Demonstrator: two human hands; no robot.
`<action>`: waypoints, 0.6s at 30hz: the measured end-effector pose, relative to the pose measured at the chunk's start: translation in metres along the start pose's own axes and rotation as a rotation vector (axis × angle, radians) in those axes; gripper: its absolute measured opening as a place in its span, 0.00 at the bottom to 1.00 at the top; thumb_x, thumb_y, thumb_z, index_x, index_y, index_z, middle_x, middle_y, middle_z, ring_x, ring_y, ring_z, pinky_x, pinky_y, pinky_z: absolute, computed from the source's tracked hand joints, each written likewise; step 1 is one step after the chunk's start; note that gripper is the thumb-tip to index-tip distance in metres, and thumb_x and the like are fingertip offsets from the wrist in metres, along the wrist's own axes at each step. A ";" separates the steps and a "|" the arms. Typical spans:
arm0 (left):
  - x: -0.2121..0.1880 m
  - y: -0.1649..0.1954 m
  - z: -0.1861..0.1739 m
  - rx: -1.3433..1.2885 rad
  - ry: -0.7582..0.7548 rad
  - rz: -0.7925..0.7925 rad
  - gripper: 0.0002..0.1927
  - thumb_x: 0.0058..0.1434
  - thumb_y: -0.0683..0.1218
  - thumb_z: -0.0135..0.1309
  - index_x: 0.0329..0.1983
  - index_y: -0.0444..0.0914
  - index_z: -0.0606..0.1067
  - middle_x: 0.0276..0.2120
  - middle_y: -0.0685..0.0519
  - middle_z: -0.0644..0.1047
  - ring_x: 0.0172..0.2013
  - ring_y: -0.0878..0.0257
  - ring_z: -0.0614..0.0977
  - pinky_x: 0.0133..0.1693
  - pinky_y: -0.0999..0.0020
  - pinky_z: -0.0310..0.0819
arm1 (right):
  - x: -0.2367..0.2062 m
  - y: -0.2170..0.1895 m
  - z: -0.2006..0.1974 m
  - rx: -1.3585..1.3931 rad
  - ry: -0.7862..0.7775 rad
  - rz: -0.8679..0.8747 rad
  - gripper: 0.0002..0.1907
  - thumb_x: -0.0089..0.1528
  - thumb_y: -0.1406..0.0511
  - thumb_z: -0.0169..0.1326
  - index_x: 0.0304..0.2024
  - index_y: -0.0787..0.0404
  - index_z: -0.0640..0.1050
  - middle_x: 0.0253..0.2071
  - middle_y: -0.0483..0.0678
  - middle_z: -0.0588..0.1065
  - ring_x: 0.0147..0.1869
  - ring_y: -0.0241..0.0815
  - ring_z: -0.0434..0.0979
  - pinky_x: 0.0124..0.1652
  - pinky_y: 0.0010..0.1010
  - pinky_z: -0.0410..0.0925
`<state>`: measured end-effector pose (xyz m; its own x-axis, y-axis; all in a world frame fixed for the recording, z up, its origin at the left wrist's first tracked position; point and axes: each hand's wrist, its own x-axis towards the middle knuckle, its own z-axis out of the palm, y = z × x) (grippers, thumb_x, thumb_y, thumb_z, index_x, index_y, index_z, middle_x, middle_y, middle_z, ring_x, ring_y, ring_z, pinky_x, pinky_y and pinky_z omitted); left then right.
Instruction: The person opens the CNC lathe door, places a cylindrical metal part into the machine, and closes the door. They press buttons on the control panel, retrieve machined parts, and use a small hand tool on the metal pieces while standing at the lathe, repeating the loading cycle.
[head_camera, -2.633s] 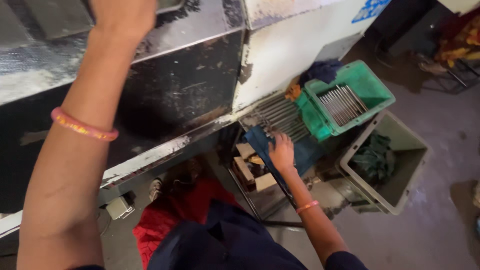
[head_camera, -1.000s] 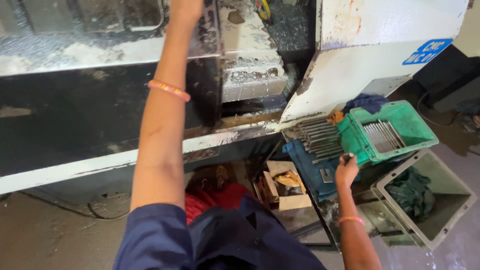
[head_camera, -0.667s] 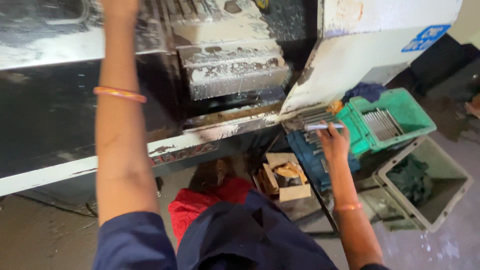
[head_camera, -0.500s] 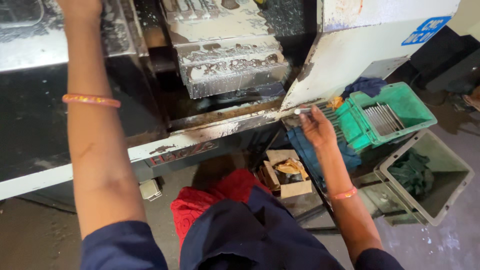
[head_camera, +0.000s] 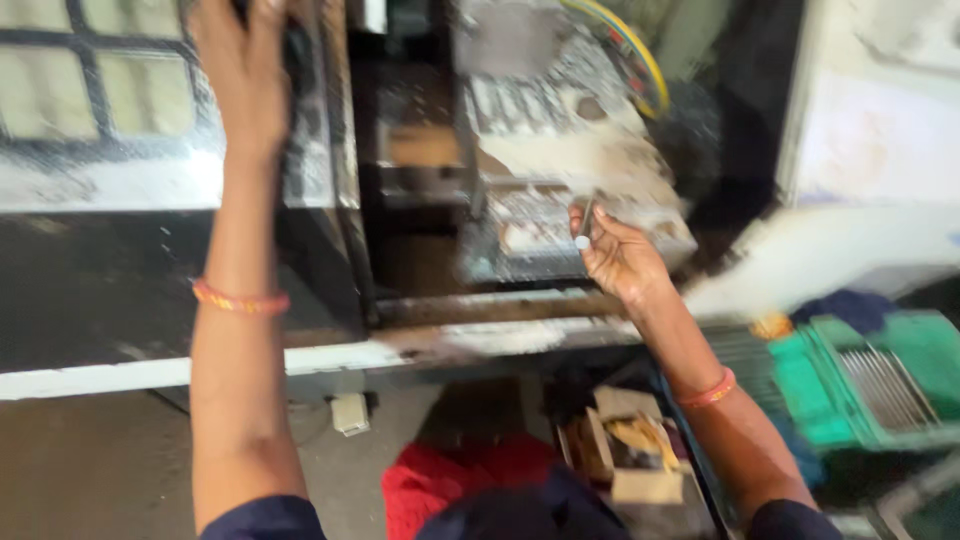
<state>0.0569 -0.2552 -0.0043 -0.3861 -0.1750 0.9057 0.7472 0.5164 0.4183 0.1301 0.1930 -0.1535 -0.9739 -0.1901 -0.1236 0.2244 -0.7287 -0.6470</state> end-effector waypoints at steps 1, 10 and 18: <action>-0.002 0.003 -0.007 -0.087 -0.045 -0.059 0.19 0.82 0.54 0.47 0.57 0.32 0.70 0.39 0.50 0.78 0.43 0.57 0.73 0.51 0.60 0.67 | 0.023 0.001 0.014 -0.051 -0.029 0.029 0.14 0.70 0.64 0.52 0.53 0.68 0.76 0.44 0.53 0.80 0.45 0.45 0.83 0.40 0.31 0.77; -0.013 0.017 -0.024 -0.176 -0.074 -0.308 0.27 0.79 0.63 0.38 0.54 0.35 0.72 0.37 0.52 0.73 0.38 0.64 0.71 0.45 0.69 0.64 | 0.158 0.066 0.096 -0.848 -0.334 0.120 0.12 0.69 0.60 0.50 0.50 0.60 0.76 0.47 0.57 0.81 0.29 0.40 0.78 0.26 0.30 0.71; -0.031 0.019 -0.025 -0.038 -0.126 -0.300 0.27 0.77 0.60 0.36 0.60 0.33 0.68 0.40 0.53 0.75 0.46 0.60 0.69 0.57 0.62 0.59 | 0.304 0.073 0.145 -0.218 0.054 0.114 0.19 0.64 0.49 0.62 0.36 0.52 0.70 0.30 0.42 0.71 0.26 0.36 0.73 0.24 0.28 0.68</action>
<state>0.0967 -0.2607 -0.0229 -0.6538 -0.2085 0.7274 0.6088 0.4258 0.6693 -0.1452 -0.0135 -0.1298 -0.9445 -0.2229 -0.2414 0.3260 -0.5442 -0.7730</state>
